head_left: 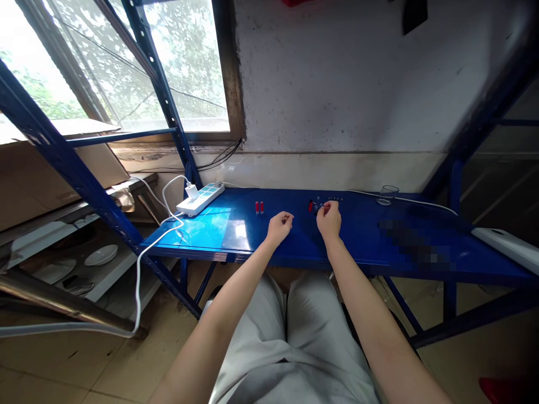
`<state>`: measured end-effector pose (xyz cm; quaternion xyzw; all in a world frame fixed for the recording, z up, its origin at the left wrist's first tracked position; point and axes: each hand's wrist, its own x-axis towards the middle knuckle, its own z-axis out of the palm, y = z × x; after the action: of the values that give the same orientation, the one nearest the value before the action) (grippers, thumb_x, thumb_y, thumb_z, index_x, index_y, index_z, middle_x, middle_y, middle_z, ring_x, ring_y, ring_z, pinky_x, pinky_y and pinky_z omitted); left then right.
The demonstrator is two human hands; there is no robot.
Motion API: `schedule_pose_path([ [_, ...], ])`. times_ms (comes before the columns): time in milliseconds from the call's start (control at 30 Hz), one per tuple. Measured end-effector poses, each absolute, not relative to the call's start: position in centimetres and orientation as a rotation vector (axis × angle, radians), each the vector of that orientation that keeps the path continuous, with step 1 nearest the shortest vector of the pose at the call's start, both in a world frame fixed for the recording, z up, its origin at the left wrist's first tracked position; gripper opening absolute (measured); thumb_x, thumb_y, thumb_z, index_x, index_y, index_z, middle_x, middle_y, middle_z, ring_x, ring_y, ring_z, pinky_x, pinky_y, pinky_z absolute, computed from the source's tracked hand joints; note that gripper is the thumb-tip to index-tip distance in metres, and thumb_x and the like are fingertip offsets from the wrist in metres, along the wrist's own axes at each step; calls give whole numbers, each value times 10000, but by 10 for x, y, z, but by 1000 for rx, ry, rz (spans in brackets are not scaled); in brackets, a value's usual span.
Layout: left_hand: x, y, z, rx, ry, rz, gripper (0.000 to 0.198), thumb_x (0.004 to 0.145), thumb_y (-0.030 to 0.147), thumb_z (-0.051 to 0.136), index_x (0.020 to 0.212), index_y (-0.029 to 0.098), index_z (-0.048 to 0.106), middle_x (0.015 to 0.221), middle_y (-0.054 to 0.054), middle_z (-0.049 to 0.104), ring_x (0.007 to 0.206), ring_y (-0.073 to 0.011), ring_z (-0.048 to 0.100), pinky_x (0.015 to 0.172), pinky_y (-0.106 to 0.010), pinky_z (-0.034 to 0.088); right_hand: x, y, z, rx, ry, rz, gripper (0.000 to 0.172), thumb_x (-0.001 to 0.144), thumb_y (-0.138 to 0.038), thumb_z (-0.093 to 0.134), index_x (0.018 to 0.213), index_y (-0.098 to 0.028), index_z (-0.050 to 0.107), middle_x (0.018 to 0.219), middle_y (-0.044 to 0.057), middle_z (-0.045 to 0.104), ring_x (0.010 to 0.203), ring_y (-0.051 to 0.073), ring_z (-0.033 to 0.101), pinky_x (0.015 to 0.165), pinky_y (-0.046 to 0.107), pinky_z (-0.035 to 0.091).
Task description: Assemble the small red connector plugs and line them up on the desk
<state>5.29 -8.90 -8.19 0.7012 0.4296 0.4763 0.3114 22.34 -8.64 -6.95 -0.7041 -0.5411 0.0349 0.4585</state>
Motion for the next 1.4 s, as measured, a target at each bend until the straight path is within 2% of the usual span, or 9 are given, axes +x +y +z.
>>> schedule_pose_path([
  [167, 30, -79, -71, 2145, 1484, 1169, 260, 834, 239, 442, 1058, 187, 563, 663, -22, 582, 625, -152, 567, 617, -242, 414, 217, -88, -71, -1576, -1506, 123, 172, 870, -266, 292, 992, -204, 397, 834, 53, 558, 716, 164, 534, 647, 256, 379],
  [300, -1, -69, -52, 2258, 1820, 970, 412, 859, 246, 392, 1262, 168, 430, 846, -111, 639, 816, -238, 612, 718, -306, 427, 215, -88, -72, -1565, -1552, 134, 159, 865, -263, 310, 982, -211, 405, 845, 53, 562, 718, 162, 536, 641, 252, 380],
  [400, -16, -66, -41, 2267, 1949, 724, 545, 858, 265, 391, 1381, 167, 275, 972, -152, 637, 900, -267, 608, 750, -321, 424, 213, -88, -73, -1531, -1577, 158, 160, 859, -263, 322, 983, -215, 410, 840, 45, 566, 695, 156, 534, 631, 249, 381],
  [567, -20, -67, -42, 2281, 1921, 479, 695, 841, 295, 415, 1438, 158, 87, 1008, -167, 633, 914, -280, 610, 746, -325, 421, 212, -88, -74, -1502, -1605, 201, 165, 857, -266, 324, 983, -218, 419, 842, 47, 573, 710, 163, 547, 624, 252, 383],
  [767, -12, -60, -53, 2314, 1939, 433, 709, 855, 298, 378, 1440, 141, 9, 1031, -188, 625, 933, -293, 606, 750, -344, 424, 211, -90, -72, -1512, -1625, 220, 160, 856, -255, 320, 977, -216, 418, 851, 52, 574, 695, 160, 544, 603, 245, 379],
  [1033, -4, -46, -57, 2215, 2039, 441, 631, 880, 293, 329, 1432, 106, 89, 1059, -228, 609, 969, -316, 600, 768, -373, 430, 211, -89, -73, -1507, -1642, 226, 160, 859, -259, 319, 981, -217, 414, 841, 50, 568, 674, 156, 537, 592, 246, 376],
  [1133, -2, -43, -60, 2250, 2071, 505, 526, 897, 278, 287, 1392, 109, 225, 1028, -221, 618, 942, -318, 610, 749, -375, 437, 211, -88, -74, -1513, -1642, 226, 151, 857, -261, 323, 968, -216, 415, 836, 52, 564, 676, 155, 536, 591, 246, 375],
  [1267, 4, -39, -63, 2336, 2015, 665, 353, 922, 276, 257, 1137, 131, 497, 949, -173, 636, 902, -276, 624, 747, -340, 440, 213, -85, -78, -1439, -1631, 219, 128, 847, -276, 343, 933, -219, 419, 793, 45, 550, 639, 156, 522, 566, 253, 365],
  [1400, 16, -38, -64, 2292, 1735, 951, 243, 909, 285, 353, 952, 156, 554, 897, -117, 648, 833, -217, 627, 709, -294, 448, 215, -81, -82, -1347, -1615, 206, 100, 826, -292, 375, 881, -221, 421, 739, 31, 529, 579, 149, 491, 534, 257, 349],
])
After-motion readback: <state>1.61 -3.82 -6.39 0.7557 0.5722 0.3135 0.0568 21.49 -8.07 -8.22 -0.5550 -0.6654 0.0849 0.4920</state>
